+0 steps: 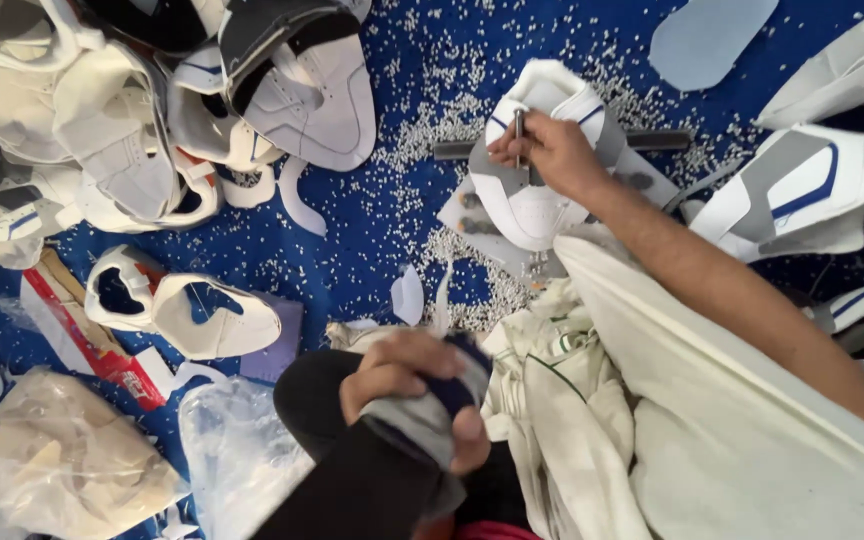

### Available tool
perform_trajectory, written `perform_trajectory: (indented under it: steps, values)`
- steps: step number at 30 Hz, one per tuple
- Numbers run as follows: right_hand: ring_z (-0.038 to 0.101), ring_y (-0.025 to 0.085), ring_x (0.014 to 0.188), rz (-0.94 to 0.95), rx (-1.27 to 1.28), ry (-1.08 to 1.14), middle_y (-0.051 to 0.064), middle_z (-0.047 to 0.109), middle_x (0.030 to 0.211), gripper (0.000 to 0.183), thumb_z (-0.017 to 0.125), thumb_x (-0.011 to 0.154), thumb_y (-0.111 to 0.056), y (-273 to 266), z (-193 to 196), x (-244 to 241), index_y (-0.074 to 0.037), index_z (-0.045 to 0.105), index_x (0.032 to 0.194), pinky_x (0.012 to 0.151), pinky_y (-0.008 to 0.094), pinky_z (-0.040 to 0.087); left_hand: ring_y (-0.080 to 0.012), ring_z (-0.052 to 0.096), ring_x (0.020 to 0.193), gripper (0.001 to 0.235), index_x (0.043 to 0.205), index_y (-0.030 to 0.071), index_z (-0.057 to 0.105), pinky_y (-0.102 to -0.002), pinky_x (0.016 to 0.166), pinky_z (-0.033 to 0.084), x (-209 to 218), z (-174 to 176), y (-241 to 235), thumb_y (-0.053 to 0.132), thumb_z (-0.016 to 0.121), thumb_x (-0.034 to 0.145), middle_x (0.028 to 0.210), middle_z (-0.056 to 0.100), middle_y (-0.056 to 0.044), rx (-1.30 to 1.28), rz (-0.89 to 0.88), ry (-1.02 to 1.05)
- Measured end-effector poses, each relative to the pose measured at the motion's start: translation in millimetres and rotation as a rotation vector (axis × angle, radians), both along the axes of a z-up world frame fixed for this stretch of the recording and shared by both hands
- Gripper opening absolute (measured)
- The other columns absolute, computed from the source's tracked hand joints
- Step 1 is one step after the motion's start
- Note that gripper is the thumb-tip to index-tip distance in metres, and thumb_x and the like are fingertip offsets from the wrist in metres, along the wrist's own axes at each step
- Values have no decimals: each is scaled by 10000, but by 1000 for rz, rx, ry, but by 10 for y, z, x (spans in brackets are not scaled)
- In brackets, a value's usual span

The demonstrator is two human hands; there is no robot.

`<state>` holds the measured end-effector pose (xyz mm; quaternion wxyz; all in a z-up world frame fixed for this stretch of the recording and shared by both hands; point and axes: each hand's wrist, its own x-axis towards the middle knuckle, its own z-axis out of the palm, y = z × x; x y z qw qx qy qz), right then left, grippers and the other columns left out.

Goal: The person sits on a blue floor mat surrounded by piles of shoe upper components and trims excess material from the edges of each upper using a hand blade. They work one upper at a time, rotating it to trim different edges, then set it aside and pick up the next piece.

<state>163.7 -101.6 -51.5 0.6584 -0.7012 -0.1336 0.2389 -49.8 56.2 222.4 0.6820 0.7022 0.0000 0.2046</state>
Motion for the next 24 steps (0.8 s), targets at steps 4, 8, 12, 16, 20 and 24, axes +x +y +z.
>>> perform_trajectory:
  steps: [4,8,12,16,20,24]
  values:
    - [747,193,980,37,-106,-274,124,760,1075,186,555,971,66,-26,529,-52,24,672,1109,869,326,608,-234,562,667,331,1015,81,524,-366,603,487,31,-1342,-21,127,784,816,850,593,-84,-33,63,242]
    - [744,235,919,105,-140,-371,146,761,1047,208,612,948,4,-15,300,-74,21,686,1142,818,348,603,-171,691,657,371,938,48,625,-340,637,542,-3,-1598,-79,170,890,709,769,685,-61,515,122,719]
    - [763,219,958,-113,205,212,115,757,1048,118,536,1064,-63,6,95,180,25,615,1056,849,337,623,-187,644,638,367,961,39,607,-314,634,553,165,-769,-92,182,843,719,765,672,-46,335,165,500]
    - [775,215,975,-122,228,234,102,757,1042,132,515,1056,-75,7,131,165,16,610,1057,846,336,631,-179,607,595,450,1018,26,531,-280,567,513,172,-853,-117,212,846,756,795,615,-44,88,172,233]
    - [767,250,929,6,-76,-304,146,765,994,193,527,997,-21,-34,374,7,27,680,1103,796,368,615,-163,635,676,371,993,62,586,-276,639,503,224,-1577,-67,203,826,748,779,630,-21,232,173,251]
    - [750,267,892,31,-106,-314,163,764,986,164,573,989,-26,-31,240,38,31,681,1098,778,371,611,-154,714,673,374,999,38,662,-325,655,572,148,-1533,-48,229,828,725,768,696,-30,407,143,674]
